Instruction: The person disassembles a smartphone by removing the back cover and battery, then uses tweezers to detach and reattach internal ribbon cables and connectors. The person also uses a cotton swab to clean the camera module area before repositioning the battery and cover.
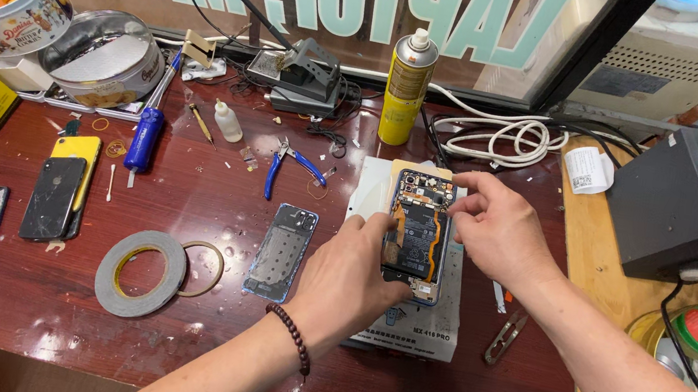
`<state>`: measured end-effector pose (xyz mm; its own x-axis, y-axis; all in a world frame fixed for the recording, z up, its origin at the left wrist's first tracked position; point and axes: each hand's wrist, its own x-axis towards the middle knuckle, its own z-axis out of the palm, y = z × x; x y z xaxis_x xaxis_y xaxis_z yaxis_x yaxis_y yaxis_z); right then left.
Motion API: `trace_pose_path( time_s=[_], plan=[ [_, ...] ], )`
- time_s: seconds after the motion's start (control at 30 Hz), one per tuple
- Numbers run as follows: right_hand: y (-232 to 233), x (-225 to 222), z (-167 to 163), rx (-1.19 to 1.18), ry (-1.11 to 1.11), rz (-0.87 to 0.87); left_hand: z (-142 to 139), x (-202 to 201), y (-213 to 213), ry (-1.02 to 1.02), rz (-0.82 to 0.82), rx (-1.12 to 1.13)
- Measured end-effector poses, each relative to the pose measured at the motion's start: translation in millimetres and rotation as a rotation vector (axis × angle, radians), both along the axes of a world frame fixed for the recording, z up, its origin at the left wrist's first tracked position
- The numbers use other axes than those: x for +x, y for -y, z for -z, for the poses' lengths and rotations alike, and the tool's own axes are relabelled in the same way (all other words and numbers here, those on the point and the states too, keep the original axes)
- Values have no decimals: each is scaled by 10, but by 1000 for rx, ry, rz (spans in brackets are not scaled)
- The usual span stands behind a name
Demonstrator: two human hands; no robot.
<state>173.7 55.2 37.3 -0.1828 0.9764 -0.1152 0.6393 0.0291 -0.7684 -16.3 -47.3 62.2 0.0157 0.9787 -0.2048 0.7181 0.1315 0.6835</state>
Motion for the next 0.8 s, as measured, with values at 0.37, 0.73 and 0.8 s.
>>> trace_pose_path(
  time_s=[0.37, 0.73, 0.8],
  plan=[
    [124, -191, -212, 153, 284, -84, 275, 259, -274, 521, -119, -273],
    [-91, -90, -37, 17, 239, -139, 294, 256, -173, 309, 28, -114],
    [-118, -71, -23, -16, 228, -134, 265, 238, -111, 245, 53, -45]
  ],
)
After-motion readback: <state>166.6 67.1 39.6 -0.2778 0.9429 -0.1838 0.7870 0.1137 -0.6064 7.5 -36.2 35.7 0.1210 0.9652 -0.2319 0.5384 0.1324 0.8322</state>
